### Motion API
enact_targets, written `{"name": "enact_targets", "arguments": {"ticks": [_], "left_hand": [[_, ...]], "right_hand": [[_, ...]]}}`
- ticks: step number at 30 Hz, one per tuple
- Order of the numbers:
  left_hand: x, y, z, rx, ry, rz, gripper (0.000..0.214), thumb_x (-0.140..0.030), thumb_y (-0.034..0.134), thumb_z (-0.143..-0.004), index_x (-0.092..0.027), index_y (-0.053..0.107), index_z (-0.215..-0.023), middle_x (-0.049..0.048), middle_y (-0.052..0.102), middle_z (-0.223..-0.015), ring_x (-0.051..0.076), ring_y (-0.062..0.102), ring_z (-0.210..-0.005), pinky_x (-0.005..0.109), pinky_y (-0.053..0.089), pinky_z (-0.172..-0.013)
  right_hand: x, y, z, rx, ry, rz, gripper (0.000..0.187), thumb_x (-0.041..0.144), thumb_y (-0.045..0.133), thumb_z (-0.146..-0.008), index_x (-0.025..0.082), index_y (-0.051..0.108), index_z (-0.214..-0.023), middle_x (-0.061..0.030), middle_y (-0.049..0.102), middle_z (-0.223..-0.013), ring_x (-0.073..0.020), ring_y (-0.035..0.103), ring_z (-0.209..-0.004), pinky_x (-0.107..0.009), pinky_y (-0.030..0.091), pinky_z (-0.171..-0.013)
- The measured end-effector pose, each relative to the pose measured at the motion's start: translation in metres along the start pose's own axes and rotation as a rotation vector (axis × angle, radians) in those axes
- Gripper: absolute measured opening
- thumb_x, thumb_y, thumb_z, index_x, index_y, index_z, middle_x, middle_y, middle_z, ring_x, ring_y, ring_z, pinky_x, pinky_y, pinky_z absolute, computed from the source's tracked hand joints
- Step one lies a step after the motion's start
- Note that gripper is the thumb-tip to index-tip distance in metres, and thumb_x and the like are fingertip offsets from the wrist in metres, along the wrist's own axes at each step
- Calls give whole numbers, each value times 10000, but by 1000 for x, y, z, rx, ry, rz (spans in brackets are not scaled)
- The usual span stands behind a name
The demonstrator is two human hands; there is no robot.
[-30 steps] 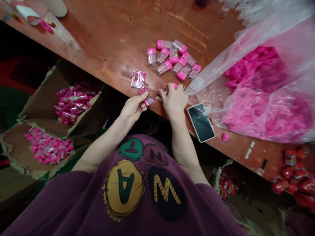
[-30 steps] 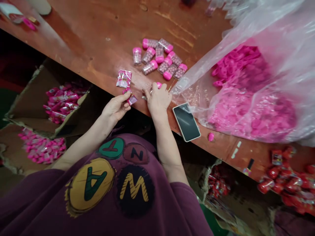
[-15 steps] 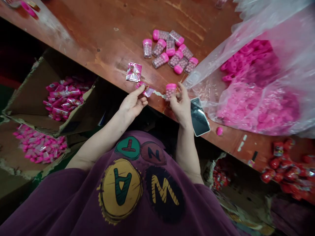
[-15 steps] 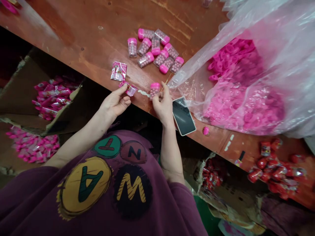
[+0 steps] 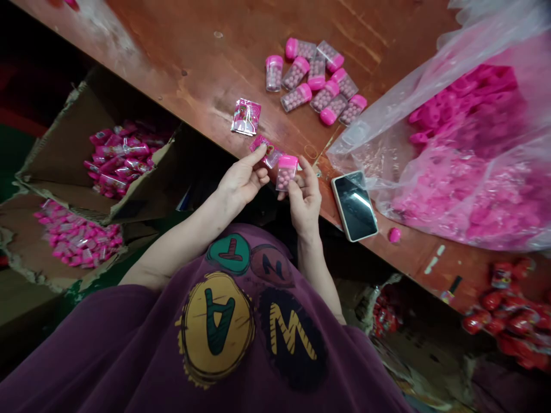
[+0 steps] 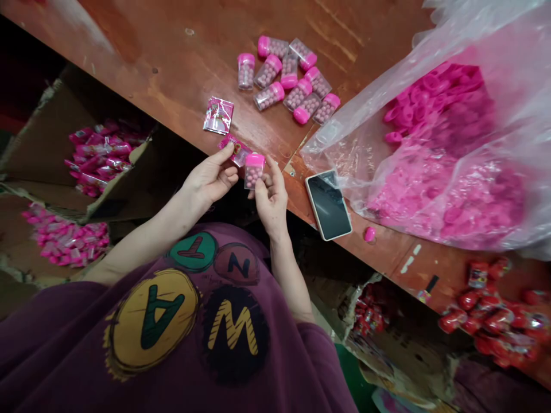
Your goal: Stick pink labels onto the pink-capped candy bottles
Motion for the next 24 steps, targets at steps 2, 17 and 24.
{"name": "enact_targets", "arguments": {"ticks": [2, 17, 24], "left_hand": [[1, 0, 0, 11, 0, 13, 230, -205, 764, -990, -150, 631, -811, -53, 599, -622, 16, 441, -434, 174, 341, -440], [7, -7, 10, 151, 25, -316, 425, -365, 916, -856, -156, 589, -684, -69, 460, -482, 21, 351, -362, 205, 234, -411], [5, -11, 11, 274, -83, -392, 364, -378, 901, -870, -130, 675, -729, -22, 548, -532, 14, 319, -352, 221, 190, -409]], "right_hand": [[1, 1, 3, 15, -9, 73, 568, 567, 618, -984, 365, 487, -1499, -56, 732, -1067, -217, 701, -844, -375, 595, -660], [0, 6, 13, 91, -54, 274, 580, 630, 507, -1035, 366, 354, -1528, -50, 680, -1021, -244, 710, -918, -479, 623, -856], [7, -3, 4, 109, 20, 106, 626, 710, 578, -973, 356, 373, -1446, -8, 638, -921, -209, 660, -777, -394, 597, -700]]}}
Point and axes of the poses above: each hand's wrist, its own z-axis away from the middle knuckle, its own y-axis out of the palm, x = y × z, the point moved 2 cm from there along -z, towards the middle knuckle
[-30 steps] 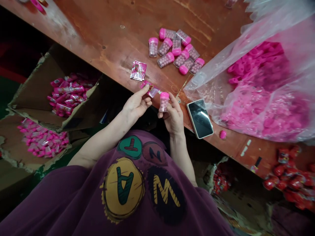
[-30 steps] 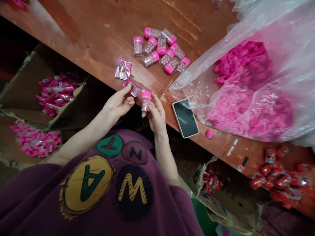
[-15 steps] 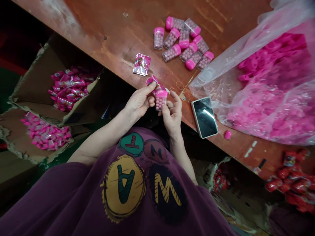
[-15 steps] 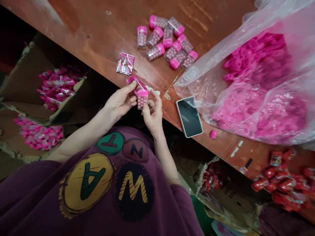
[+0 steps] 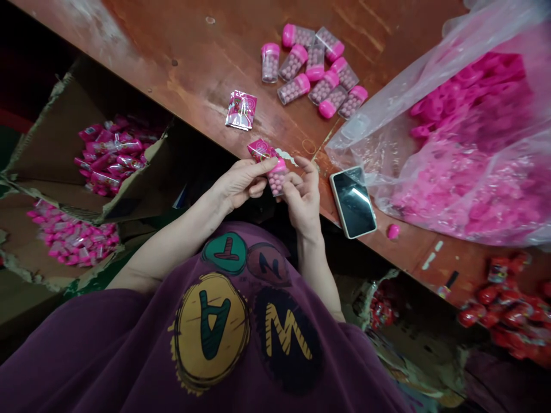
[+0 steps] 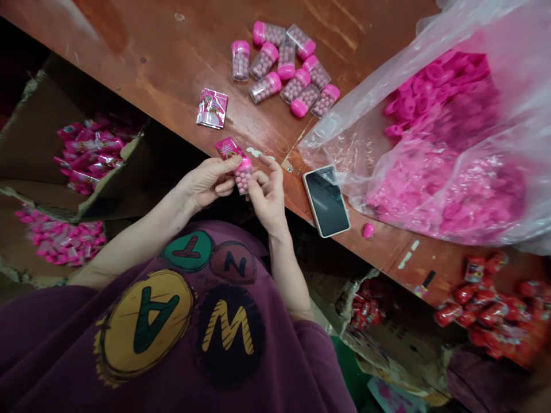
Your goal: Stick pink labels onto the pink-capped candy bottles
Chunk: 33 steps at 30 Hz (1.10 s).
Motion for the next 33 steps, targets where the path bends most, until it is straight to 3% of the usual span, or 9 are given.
{"name": "enact_targets", "arguments": {"ticks": [2, 6, 9, 17, 21, 24, 28, 33], "left_hand": [[-2, -2, 0, 23, 7, -9, 330, -354, 895, -874, -122, 698, -746, -1, 588, -572, 20, 355, -368, 221, 209, -414], [-1, -7, -4, 94, 64, 15, 264, -315, 886, -863, -117, 735, -775, 10, 621, -610, 24, 378, -394, 219, 247, -428], [2, -9, -6, 66, 73, 51, 258, -327, 909, -835, -134, 743, -797, 2, 630, -623, 30, 391, -392, 219, 268, -431], [-1, -12, 2, 74, 66, -6, 295, -365, 856, -905, -124, 730, -792, -15, 543, -529, 72, 464, -404, 219, 388, -471], [7, -9, 3, 140, 113, 12, 258, -271, 760, -978, -97, 726, -790, -5, 551, -550, 60, 443, -406, 219, 391, -473], [12, -5, 3, 150, 115, 14, 295, -273, 774, -974, -106, 697, -743, -1, 551, -540, 61, 457, -415, 213, 396, -484], [7, -5, 4, 32, 101, -23, 403, -428, 846, -920, -138, 660, -710, -18, 534, -506, 61, 449, -391, 211, 352, -453], [3, -9, 5, -160, 133, -14, 406, -336, 874, -900, -153, 594, -670, -62, 485, -481, 24, 356, -345, 198, 273, -411]], "right_hand": [[2, -1, -1, 23, 18, -22, 647, 725, 590, -956, 355, 376, -1441, 3, 619, -893, -195, 624, -729, -361, 557, -641], [7, 3, 4, 17, -26, 98, 595, 689, 558, -994, 367, 407, -1471, 6, 579, -845, -193, 585, -706, -381, 547, -679], [6, 6, 8, 0, -49, 168, 585, 696, 518, -1010, 375, 419, -1490, -4, 561, -852, -194, 556, -685, -385, 535, -663], [1, 15, 5, 24, 84, -138, 700, 775, 529, -942, 350, 365, -1474, -4, 612, -905, -184, 587, -680, -367, 569, -605], [0, 23, 8, -35, 100, -177, 642, 644, 616, -955, 343, 384, -1472, -9, 664, -957, -180, 644, -743, -359, 615, -709], [0, 24, 11, -38, 81, -92, 681, 650, 596, -977, 345, 373, -1543, -24, 675, -987, -183, 669, -765, -368, 635, -748], [-4, 16, 13, 3, 70, -1, 643, 675, 573, -1005, 347, 469, -1548, -41, 680, -983, -196, 669, -799, -379, 639, -729], [-16, 17, 14, -66, 53, -104, 590, 654, 637, -988, 318, 548, -1465, -34, 681, -982, -151, 634, -734, -317, 624, -649]]}}
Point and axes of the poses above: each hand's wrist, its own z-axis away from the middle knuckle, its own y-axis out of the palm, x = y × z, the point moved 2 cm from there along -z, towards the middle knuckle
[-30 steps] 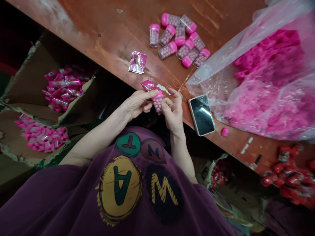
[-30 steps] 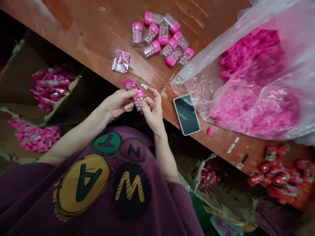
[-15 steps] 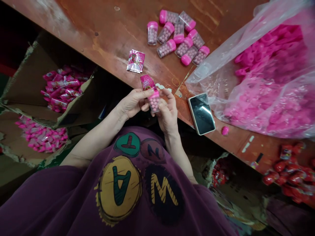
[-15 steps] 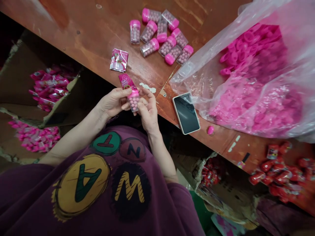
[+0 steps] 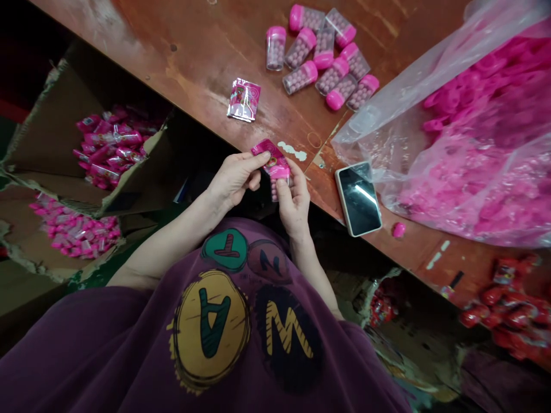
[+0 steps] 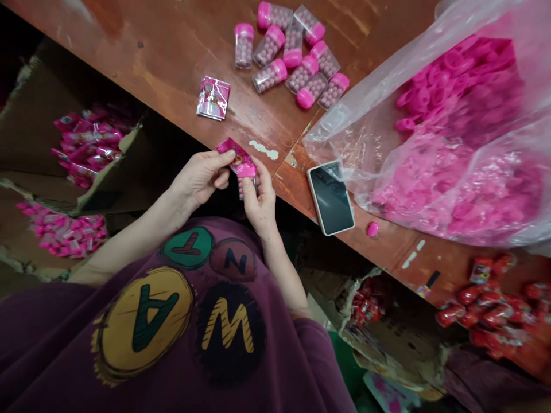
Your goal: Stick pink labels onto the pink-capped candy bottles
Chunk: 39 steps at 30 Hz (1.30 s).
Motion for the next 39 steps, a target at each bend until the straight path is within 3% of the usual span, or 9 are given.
{"name": "enact_targets", "arguments": {"ticks": [4, 9, 17, 26, 33, 37, 39], "left_hand": [[1, -1, 1, -74, 41, 11, 477, -366, 896, -874, -176, 528, -637, -72, 471, -474, 30, 376, -357, 200, 295, -421], [-2, -6, -1, -152, 31, 14, 504, -412, 900, -864, -181, 511, -642, -65, 520, -516, 26, 379, -374, 203, 308, -429], [1, -4, 0, -168, 8, 65, 493, -442, 879, -885, -179, 520, -673, -60, 562, -552, 16, 372, -371, 205, 315, -421], [3, -1, 3, -17, -4, 29, 504, -525, 859, -886, -164, 567, -687, -43, 589, -562, 18, 412, -372, 194, 303, -413], [9, 1, 3, 124, -85, -64, 588, -611, 828, -876, -158, 568, -606, -39, 492, -431, 43, 423, -341, 195, 304, -414], [9, 2, 5, 171, -106, -78, 568, -597, 824, -888, -149, 598, -622, -33, 518, -448, 36, 394, -328, 200, 304, -410], [10, 2, 5, 179, -107, -82, 562, -595, 821, -891, -144, 606, -633, -36, 515, -447, 33, 386, -330, 199, 312, -415]], "right_hand": [[-11, 0, -4, -65, -8, -129, 540, 620, 602, -1018, 340, 515, -1471, -22, 642, -948, -127, 598, -662, -266, 560, -543], [-10, -8, -8, -63, -88, -76, 547, 599, 591, -1034, 378, 437, -1509, -2, 573, -870, -141, 603, -667, -255, 525, -523], [1, 9, 2, -87, -107, -70, 586, 587, 649, -1013, 373, 366, -1479, -21, 623, -982, -178, 697, -829, -355, 648, -745], [-3, 17, 9, -118, -131, 8, 560, 560, 672, -1011, 367, 390, -1455, 14, 600, -904, -144, 632, -732, -304, 599, -675], [1, 15, 4, 0, 63, -241, 724, 625, 765, -922, 352, 395, -1482, 38, 657, -887, -116, 639, -709, -256, 574, -648], [0, 11, -1, 92, 151, -362, 667, 605, 746, -934, 336, 431, -1456, 58, 600, -830, -87, 511, -554, -223, 459, -484], [0, 9, -2, 109, 136, -331, 649, 608, 723, -948, 340, 424, -1459, 48, 612, -864, -89, 503, -553, -228, 463, -481]]}}
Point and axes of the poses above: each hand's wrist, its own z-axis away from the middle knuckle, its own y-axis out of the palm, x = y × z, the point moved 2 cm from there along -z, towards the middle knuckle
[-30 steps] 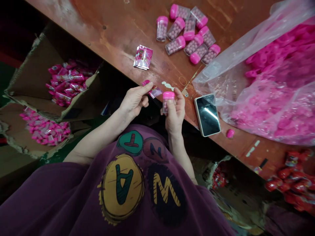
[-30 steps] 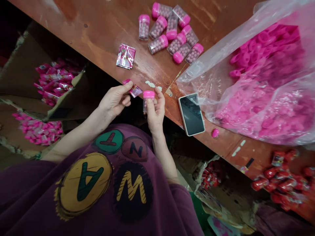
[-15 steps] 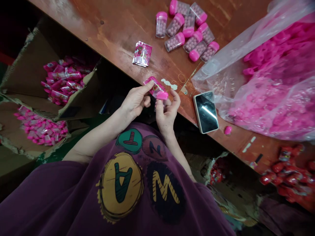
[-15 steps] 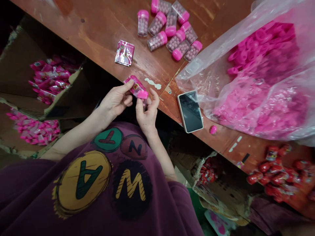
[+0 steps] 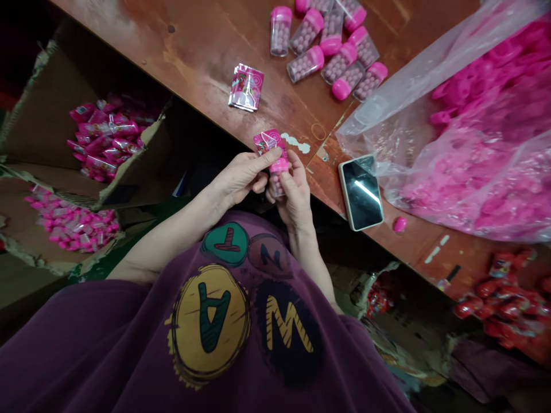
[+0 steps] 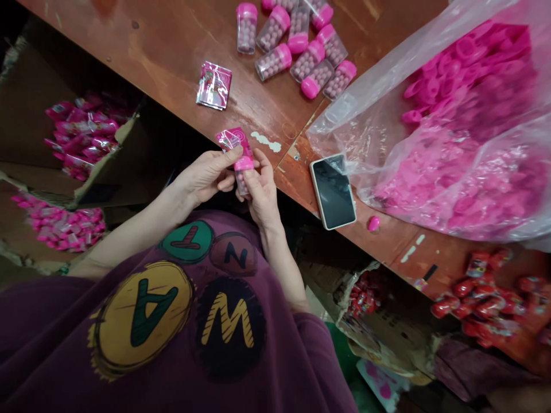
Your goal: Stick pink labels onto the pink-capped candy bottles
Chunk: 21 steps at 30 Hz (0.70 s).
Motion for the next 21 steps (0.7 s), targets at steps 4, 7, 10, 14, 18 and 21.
{"name": "enact_targets", "arguments": {"ticks": [4, 7, 10, 14, 18, 21], "left_hand": [[8, 3, 1, -35, 26, 15, 535, -569, 842, -882, -137, 615, -666, -42, 526, -477, 12, 352, -347, 190, 253, -404], [13, 5, 3, -84, 47, 33, 505, -541, 861, -875, -135, 624, -691, -46, 538, -506, 5, 336, -362, 192, 224, -403], [13, 4, 3, -111, 59, 72, 471, -513, 858, -889, -132, 640, -717, -52, 532, -510, 2, 320, -367, 192, 250, -417], [13, 5, 5, -76, 64, 77, 441, -461, 873, -885, -125, 645, -715, -53, 514, -488, 6, 333, -359, 195, 242, -411], [13, 5, 9, -62, 96, -10, 381, -416, 907, -853, -114, 693, -760, -43, 540, -501, 17, 376, -357, 197, 218, -388], [9, 1, 9, -51, 87, -30, 358, -397, 890, -875, -111, 700, -774, -19, 597, -562, 9, 390, -366, 195, 206, -383]], "right_hand": [[-3, -2, 1, -75, -143, 232, 671, 619, 694, -971, 365, 373, -1503, -13, 665, -1047, -150, 662, -788, -307, 617, -697], [-9, -2, 5, -94, -198, 352, 649, 593, 650, -1011, 378, 336, -1537, -14, 656, -1016, -167, 673, -813, -354, 639, -777], [-13, -3, 11, -54, -190, 344, 631, 565, 647, -1024, 374, 329, -1535, -13, 663, -1023, -168, 686, -837, -361, 639, -812], [-13, -3, 16, -41, -124, 240, 587, 567, 661, -1016, 373, 361, -1481, 16, 642, -937, -133, 633, -694, -293, 591, -642], [-9, -2, 12, -5, -56, 88, 579, 614, 671, -995, 384, 360, -1427, 102, 512, -728, -77, 388, -440, -232, 400, -423], [-3, -3, 11, 29, -10, 79, 630, 598, 725, -964, 368, 357, -1420, 109, 523, -721, -70, 391, -426, -226, 389, -410]]}}
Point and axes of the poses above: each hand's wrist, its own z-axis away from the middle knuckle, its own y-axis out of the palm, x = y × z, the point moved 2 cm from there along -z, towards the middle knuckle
